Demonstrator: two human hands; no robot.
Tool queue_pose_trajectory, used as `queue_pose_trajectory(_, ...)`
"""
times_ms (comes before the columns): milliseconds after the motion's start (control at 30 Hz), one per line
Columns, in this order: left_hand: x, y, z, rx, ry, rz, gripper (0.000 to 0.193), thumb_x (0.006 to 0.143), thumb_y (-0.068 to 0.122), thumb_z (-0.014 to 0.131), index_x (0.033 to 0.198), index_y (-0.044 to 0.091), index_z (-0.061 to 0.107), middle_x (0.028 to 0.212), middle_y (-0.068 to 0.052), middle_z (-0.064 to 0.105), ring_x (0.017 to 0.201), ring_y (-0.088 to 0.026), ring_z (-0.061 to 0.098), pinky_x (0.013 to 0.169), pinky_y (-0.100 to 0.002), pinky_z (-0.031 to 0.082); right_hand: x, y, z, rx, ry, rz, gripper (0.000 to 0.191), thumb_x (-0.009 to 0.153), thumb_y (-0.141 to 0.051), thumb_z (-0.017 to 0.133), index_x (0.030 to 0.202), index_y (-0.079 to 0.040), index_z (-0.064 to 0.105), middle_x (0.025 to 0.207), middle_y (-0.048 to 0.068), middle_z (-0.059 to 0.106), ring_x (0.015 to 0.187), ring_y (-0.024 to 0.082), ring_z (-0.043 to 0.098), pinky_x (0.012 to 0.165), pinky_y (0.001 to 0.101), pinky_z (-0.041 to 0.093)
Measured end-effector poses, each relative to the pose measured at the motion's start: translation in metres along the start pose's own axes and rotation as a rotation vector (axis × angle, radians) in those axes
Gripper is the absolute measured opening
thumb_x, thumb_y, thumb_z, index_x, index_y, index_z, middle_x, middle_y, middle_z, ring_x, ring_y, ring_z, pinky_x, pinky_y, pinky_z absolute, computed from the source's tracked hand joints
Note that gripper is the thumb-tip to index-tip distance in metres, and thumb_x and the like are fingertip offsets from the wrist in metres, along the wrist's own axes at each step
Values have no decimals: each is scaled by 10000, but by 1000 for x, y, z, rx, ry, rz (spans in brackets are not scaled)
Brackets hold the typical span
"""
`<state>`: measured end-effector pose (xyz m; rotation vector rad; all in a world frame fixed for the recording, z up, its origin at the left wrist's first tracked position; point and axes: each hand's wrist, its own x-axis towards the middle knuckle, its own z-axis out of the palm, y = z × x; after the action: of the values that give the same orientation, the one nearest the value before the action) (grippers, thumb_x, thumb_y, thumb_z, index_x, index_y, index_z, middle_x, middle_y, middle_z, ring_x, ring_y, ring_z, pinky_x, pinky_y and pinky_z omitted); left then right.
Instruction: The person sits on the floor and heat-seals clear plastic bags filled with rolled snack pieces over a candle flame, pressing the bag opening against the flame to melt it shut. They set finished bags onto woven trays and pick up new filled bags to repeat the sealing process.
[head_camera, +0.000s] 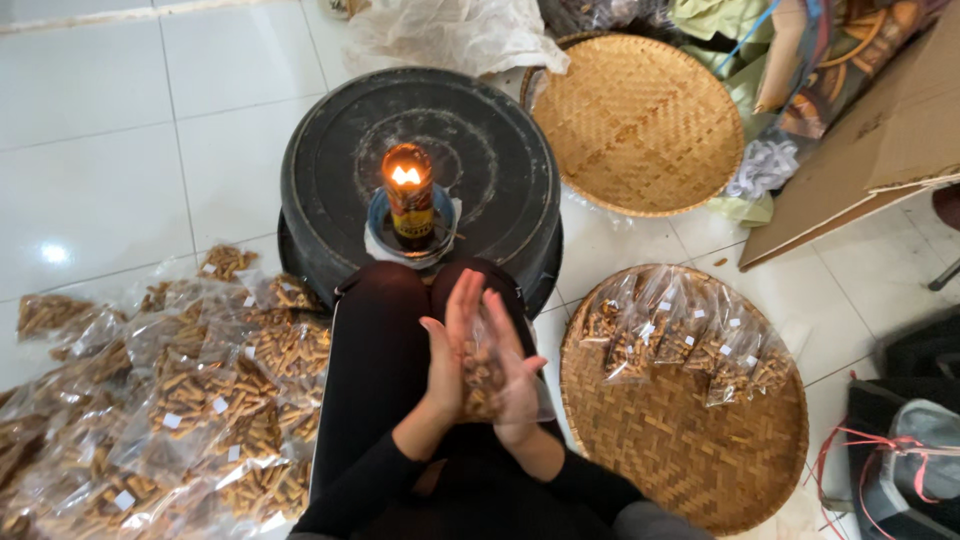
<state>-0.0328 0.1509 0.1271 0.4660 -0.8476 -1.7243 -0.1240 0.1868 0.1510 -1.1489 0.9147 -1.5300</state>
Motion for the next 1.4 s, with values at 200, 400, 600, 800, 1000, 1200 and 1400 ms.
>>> queue_pose_trajectory(200, -9, 6, -2, 74, 112, -24, 871, 1001, 680, 315, 1631, 96, 174, 1684, -157, 239, 1543, -315, 263, 1240, -457, 245, 8, 2, 27, 61, 19, 102, 983, 989, -758, 170, 1652, -33, 160, 1743, 131, 159, 1602, 286, 177, 1210, 474, 241)
queue_pose_trajectory(400, -11, 18, -20, 109, -84, 14, 706, 1102, 567, 315, 1639, 126, 192, 1688, -138, 282, 1573, -274, 279, 1281, -415, 228, -5, 18, 56, -553, 256, -137, 718, 1105, -459, 445, 1600, 20, 243, 1656, 218, 339, 1533, 330, 365, 1232, 412, 327)
queue_pose_trajectory(600, -3, 22, -66, -162, -165, -424, 767, 990, 670, 293, 1591, 195, 321, 1556, -72, 479, 1418, -200, 494, 1165, -367, 409, -9, 23, 47, -164, 178, -106, 539, 1143, -349, 420, 1537, 18, 404, 1465, 138, 510, 1373, 207, 486, 1184, 335, 377)
queue_pose_trajectory(800, -31, -7, -83, -641, -117, -862, 851, 934, 847, 348, 1315, 125, 590, 1086, -92, 721, 911, -246, 722, 777, -356, 599, -8, 37, 9, -15, 226, 277, 218, 1063, -168, 593, 1125, 15, 693, 885, 8, 678, 779, 73, 619, 718, 227, 520)
queue_pose_trajectory(1000, -48, 5, -74, -348, 67, -506, 951, 810, 786, 333, 1421, 90, 547, 1315, -40, 739, 1225, -153, 707, 1038, -292, 556, -29, 67, -13, 151, 381, 205, 170, 1068, -160, 598, 986, -36, 680, 884, -10, 674, 762, 46, 581, 689, 189, 466)
queue_pose_trajectory(1200, -48, 16, -84, 272, 150, 98, 410, 1016, 162, 713, 1360, -32, 607, 1171, -79, 697, 1091, -124, 651, 948, -260, 527, -30, 67, -10, 36, 386, 167, 164, 1061, -169, 595, 996, -47, 683, 884, -18, 682, 764, 39, 555, 693, 188, 442)
queue_pose_trajectory(1400, -40, 22, -87, 307, 307, 173, 228, 959, 0, 755, 1098, 22, 576, 927, 32, 604, 825, -32, 570, 774, -202, 490, -12, 53, 0, 14, 225, 178, 144, 1048, -150, 613, 1090, -41, 696, 891, -36, 633, 791, 37, 536, 708, 195, 429)
